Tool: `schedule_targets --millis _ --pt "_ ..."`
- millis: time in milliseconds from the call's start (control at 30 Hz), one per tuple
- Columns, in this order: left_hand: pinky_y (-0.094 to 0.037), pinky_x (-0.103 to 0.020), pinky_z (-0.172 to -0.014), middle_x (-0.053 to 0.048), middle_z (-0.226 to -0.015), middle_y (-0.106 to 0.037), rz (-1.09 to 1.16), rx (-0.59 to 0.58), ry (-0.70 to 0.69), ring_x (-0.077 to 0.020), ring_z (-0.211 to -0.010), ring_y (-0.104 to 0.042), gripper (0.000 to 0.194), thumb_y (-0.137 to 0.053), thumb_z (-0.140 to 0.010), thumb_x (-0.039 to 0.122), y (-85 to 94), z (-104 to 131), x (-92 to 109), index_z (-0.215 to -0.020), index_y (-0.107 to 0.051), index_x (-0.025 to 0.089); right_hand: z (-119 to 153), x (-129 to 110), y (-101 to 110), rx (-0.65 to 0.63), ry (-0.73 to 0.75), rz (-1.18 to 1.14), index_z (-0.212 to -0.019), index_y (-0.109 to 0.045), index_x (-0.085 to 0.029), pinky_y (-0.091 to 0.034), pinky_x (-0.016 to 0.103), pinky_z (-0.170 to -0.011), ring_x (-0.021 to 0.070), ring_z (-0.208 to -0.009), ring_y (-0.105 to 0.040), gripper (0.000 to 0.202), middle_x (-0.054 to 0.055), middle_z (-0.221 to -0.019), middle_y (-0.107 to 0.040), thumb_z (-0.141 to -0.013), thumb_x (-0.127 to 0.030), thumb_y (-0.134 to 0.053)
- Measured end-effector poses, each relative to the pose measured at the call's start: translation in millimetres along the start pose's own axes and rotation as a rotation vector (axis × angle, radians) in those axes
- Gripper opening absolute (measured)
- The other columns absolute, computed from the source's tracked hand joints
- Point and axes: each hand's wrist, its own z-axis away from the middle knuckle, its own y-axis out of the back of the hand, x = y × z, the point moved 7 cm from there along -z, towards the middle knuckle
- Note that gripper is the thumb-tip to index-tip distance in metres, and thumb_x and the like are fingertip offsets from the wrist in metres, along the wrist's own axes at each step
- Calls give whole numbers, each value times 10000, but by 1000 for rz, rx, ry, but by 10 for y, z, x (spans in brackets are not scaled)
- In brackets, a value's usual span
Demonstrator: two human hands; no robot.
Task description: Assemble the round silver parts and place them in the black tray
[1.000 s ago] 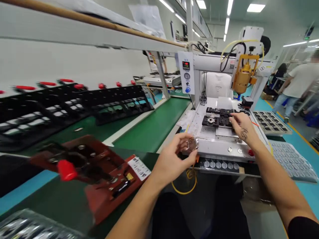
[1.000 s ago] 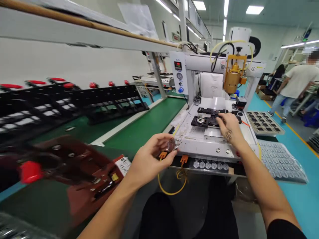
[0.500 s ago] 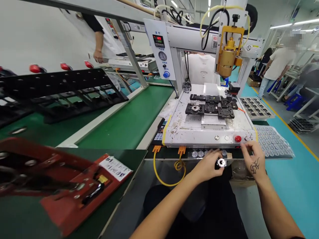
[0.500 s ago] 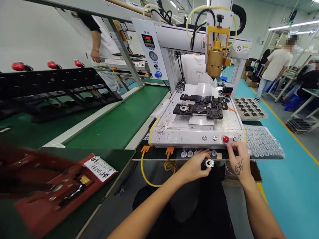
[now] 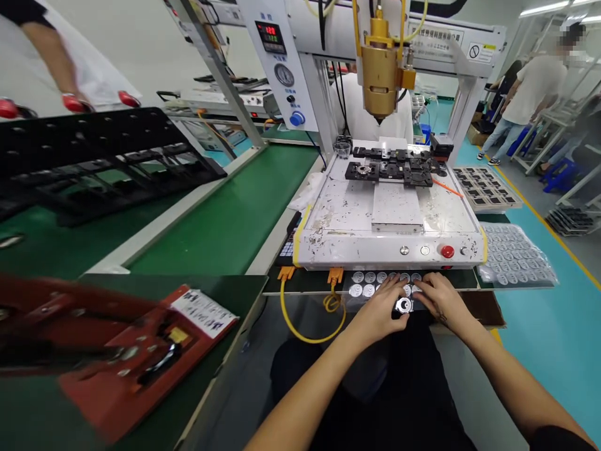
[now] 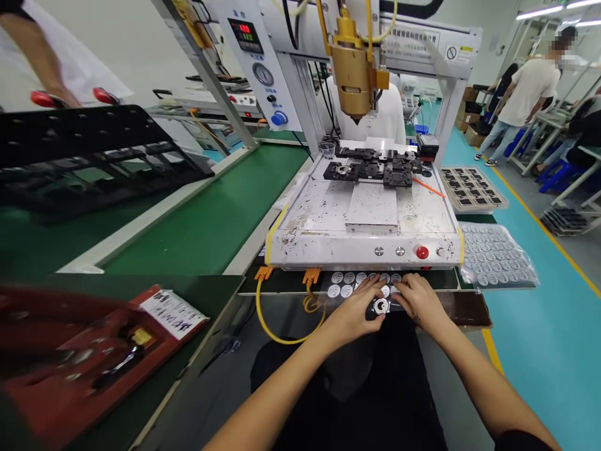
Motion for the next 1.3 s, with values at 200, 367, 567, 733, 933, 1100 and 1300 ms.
schedule_targets --millis 200,367,567,733,933,1100,1300 --pt "-309 -576 -1334 -180 -1568 -602 18 -19 -8 -353 -1558 -457 391 -742 -799 130 -6 -21 -22 -1173 -637 183 149 39 -141 61 140 43 -1191 -758 -180 -543 419 -816 267 -921 -654 223 139 -1040 -751 -1095 -199 -558" --pt "-326 -552 -1322 -178 -1573 -595 26 -36 -15 -352 -1546 -469 350 -755 -794 123 25 -59 -25 -1116 -634 187 438 -103 -85 89 190 7 -1109 -746 -202 -537 370 -732 219 -797 -652 222 94 -950 -757 -1071 -112 -547" --pt "-524 -551 -1092 -144 -1246 -736 -128 52 49 -369 -1220 -683 296 -740 -827 156 117 -319 -34 -1096 -624 198 559 -89 246 89 0 -80 -1119 -673 -211 -576 397 -920 255 -1071 -695 138 131 -1161 -721 -1073 -154 -556" --pt "-464 -574 -1169 -176 -1345 -692 -95 110 36 -381 -1325 -627 250 -721 -838 131 192 -256 128 -1062 -630 191 613 244 356 142 -536 -409 -1045 -690 -227 -584 339 -782 245 -907 -711 224 84 -987 -738 -1062 -439 -620" --pt "-597 -367 -894 -31 -1020 -749 448 212 331 -218 -936 -738 327 -742 -869 203 412 204 223 -1174 -627 237 400 -23 367 138 -710 -660 -1225 -766 -221 -560 345 -840 244 -947 -695 471 96 -1097 -765 -975 -614 -694" --pt "-633 -332 -826 -28 -984 -748 1139 317 576 -206 -869 -789 480 -915 -775 272 477 568 252 -1133 -604 193 48 -417 189 23 -721 -922 -1076 -774 -194 -504 296 -629 163 -669 -605 471 42 -826 -717 -867 -613 -821" --pt "-650 -399 -936 -141 -1131 -812 1295 408 693 -300 -1048 -810 648 -984 -745 314 657 938 312 -1264 -633 147 -176 -707 -51 -104 -730 -1079 -897 -715 -180 -443 268 -552 120 -556 -532 479 -6 -663 -642 -790 -611 -895"
